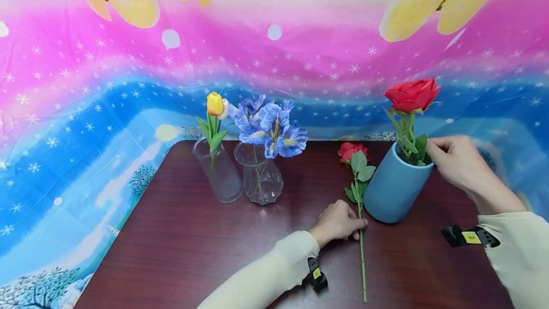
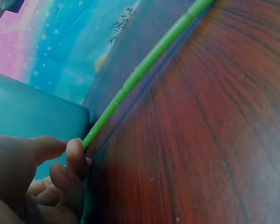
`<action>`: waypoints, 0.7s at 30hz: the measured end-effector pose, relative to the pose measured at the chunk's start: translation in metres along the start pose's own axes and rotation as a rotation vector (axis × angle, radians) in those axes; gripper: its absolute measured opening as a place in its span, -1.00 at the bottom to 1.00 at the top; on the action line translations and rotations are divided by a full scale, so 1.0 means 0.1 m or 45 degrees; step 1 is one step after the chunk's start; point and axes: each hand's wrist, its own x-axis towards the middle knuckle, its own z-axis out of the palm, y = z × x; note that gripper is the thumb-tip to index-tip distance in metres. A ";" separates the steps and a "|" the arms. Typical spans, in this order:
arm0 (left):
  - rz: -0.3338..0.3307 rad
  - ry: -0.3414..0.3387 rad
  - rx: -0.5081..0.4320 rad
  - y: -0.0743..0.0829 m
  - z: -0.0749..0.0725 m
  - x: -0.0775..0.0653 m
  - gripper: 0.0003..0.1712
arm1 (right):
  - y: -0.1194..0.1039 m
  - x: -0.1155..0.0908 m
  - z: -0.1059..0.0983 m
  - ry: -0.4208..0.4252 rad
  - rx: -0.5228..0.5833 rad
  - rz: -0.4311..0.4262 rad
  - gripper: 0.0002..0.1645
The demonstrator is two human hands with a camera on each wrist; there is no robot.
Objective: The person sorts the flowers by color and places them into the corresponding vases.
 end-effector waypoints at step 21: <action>0.000 0.058 -0.124 -0.02 0.02 0.02 -0.61 | 0.01 0.01 -0.01 -0.015 0.027 0.004 -0.47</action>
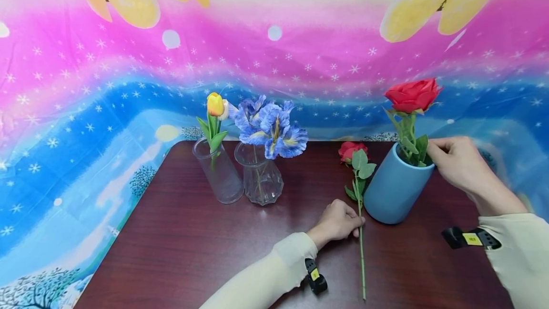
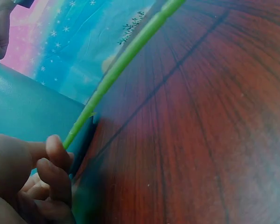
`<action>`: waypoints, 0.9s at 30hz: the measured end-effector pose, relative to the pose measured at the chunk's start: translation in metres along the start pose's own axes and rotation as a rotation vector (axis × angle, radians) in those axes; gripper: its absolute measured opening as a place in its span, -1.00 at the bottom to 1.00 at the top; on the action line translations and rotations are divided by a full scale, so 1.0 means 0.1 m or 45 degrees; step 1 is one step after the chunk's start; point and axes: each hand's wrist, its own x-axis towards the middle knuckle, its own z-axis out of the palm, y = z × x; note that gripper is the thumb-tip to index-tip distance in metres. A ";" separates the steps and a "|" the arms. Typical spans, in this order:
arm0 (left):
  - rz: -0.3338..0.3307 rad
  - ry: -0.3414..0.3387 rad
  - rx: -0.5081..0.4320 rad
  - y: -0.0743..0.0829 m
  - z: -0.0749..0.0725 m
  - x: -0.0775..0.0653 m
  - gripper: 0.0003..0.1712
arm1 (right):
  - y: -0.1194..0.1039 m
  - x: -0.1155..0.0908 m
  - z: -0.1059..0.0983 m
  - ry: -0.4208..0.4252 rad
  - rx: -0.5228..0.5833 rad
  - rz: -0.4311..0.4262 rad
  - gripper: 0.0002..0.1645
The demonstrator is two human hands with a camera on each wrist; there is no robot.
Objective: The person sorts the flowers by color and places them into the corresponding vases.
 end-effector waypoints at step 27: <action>0.208 0.171 -0.703 0.03 -0.02 -0.19 -0.80 | -0.01 0.00 0.00 -0.002 -0.012 -0.001 -0.45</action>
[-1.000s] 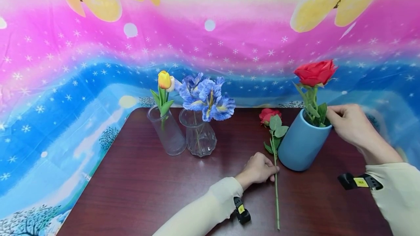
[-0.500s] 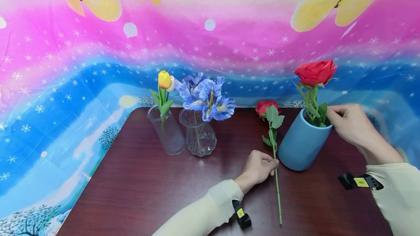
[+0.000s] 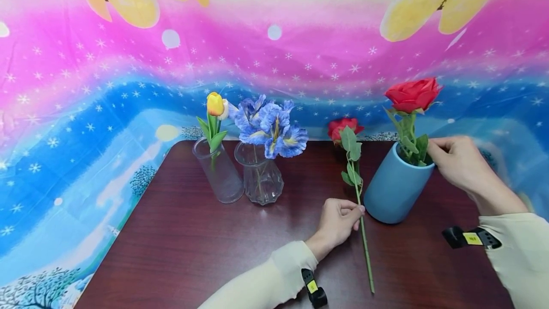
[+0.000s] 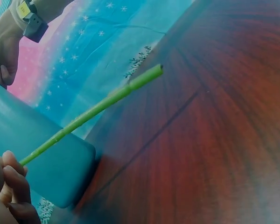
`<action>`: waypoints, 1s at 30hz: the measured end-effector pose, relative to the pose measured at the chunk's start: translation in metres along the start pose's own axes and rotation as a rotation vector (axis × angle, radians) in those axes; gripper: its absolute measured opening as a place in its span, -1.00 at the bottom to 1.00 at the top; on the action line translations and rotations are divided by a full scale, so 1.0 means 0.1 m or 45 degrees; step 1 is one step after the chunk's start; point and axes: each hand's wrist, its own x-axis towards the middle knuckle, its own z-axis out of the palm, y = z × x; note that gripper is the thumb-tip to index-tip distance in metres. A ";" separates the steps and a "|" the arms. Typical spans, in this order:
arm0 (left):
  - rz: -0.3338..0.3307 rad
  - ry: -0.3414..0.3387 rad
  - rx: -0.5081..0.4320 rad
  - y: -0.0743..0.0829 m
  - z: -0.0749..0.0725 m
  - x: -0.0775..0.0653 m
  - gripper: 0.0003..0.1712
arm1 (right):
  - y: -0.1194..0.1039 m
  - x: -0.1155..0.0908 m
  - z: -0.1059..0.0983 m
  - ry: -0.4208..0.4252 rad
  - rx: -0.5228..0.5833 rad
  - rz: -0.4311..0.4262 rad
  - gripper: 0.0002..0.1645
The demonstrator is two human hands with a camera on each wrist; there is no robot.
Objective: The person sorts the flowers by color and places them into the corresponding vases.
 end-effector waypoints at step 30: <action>0.398 0.046 -0.243 0.06 -0.05 -0.01 -0.75 | 0.01 0.00 0.01 0.010 -0.003 -0.003 -0.46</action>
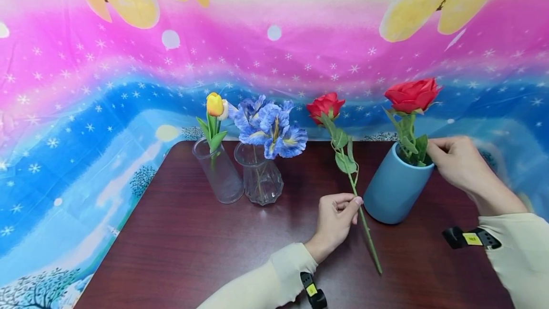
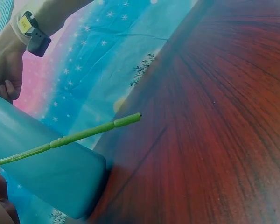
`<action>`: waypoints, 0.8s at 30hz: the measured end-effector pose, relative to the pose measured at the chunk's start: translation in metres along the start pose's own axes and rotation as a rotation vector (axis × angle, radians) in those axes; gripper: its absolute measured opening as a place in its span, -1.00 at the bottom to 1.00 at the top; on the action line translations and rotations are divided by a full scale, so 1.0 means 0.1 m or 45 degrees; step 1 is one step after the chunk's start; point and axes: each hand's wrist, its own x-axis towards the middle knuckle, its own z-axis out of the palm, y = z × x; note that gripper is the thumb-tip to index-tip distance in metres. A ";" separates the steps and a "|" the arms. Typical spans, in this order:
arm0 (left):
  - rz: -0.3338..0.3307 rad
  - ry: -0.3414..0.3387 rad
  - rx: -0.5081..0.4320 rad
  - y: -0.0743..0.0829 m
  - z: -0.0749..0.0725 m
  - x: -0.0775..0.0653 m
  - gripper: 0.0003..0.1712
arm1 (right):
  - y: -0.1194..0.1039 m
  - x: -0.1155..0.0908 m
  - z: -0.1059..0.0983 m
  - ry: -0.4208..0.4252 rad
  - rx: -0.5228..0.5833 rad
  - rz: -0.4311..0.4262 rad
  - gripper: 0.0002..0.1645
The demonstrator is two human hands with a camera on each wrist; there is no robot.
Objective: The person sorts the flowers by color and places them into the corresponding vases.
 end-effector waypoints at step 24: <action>0.231 0.052 -0.013 0.19 0.02 0.14 -0.79 | 0.01 -0.01 0.00 0.018 -0.001 -0.034 -0.42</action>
